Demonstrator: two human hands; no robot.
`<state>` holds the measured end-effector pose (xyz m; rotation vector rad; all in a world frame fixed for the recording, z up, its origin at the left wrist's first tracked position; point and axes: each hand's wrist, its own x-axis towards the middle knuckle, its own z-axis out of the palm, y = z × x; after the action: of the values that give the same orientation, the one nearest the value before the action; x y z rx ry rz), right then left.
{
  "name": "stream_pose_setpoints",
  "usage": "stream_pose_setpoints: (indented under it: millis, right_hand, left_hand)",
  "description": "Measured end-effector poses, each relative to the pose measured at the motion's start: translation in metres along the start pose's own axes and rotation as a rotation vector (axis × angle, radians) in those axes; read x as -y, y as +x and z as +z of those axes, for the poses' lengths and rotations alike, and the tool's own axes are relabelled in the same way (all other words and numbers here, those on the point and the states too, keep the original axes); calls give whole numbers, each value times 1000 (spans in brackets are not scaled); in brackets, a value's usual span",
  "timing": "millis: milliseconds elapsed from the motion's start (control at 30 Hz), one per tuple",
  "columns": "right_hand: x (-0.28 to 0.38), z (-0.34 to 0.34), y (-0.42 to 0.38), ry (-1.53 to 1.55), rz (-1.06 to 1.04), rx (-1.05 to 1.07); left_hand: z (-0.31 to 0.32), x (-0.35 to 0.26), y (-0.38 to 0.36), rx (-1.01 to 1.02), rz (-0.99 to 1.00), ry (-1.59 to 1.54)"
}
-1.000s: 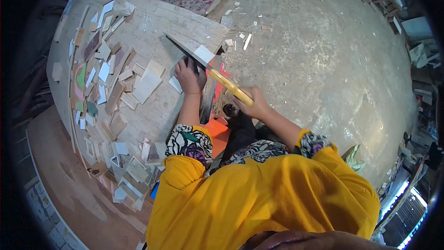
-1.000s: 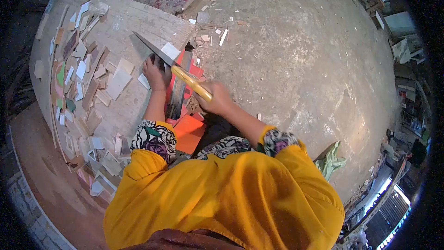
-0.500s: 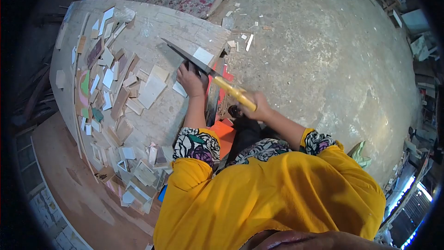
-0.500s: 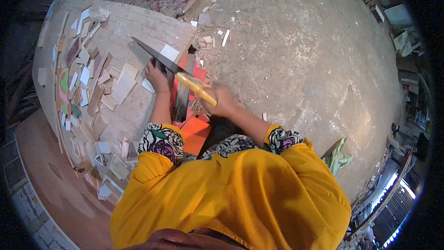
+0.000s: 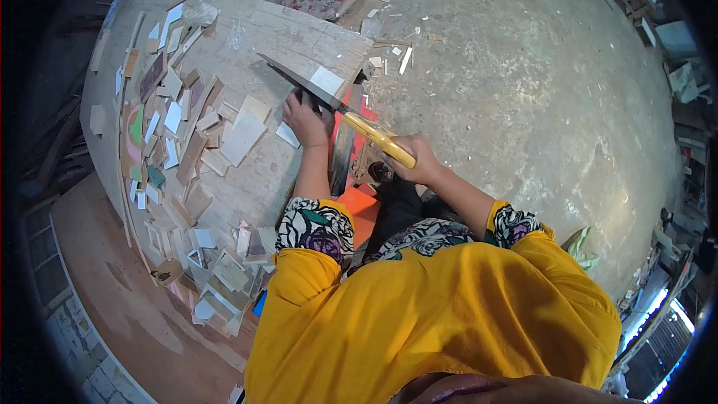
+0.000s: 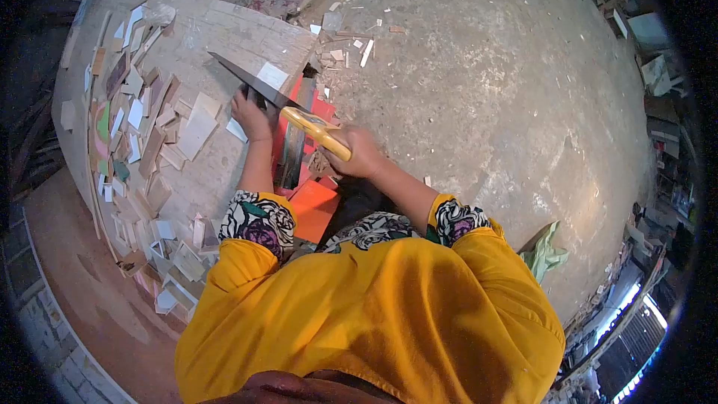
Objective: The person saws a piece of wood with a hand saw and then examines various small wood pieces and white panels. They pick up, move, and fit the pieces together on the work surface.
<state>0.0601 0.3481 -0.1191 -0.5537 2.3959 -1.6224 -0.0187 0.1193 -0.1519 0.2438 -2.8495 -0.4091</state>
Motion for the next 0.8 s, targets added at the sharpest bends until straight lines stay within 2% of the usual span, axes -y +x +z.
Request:
stream_pose_setpoints:
  millis: [67,133,333,433,500,567,667,800]
  right_hand:
    - [-1,-2,-3,-6,42,2]
    - [-7,-4,-2,122,86,22]
    - [-1,-27,-44,108,37,12]
    - [-1,-14,-35,-31,55,23]
    - [1,-14,-28,12,2,-2]
    - [-1,-16,-29,96,79,-11]
    - [2,-22,-37,122,143,-2]
    - [-4,-25,-45,148,60,-22]
  left_hand:
    - [4,1,-1,-36,-23,44]
    - [3,-2,-3,-49,6,32]
    - [-6,-4,-3,-29,74,23]
    - [-4,-1,0,-16,32,50]
    - [-2,-1,1,-39,30,55]
    - [-5,-4,0,-89,61,9]
    - [-5,-3,-2,-49,27,46]
    - [-5,-3,3,-51,34,35]
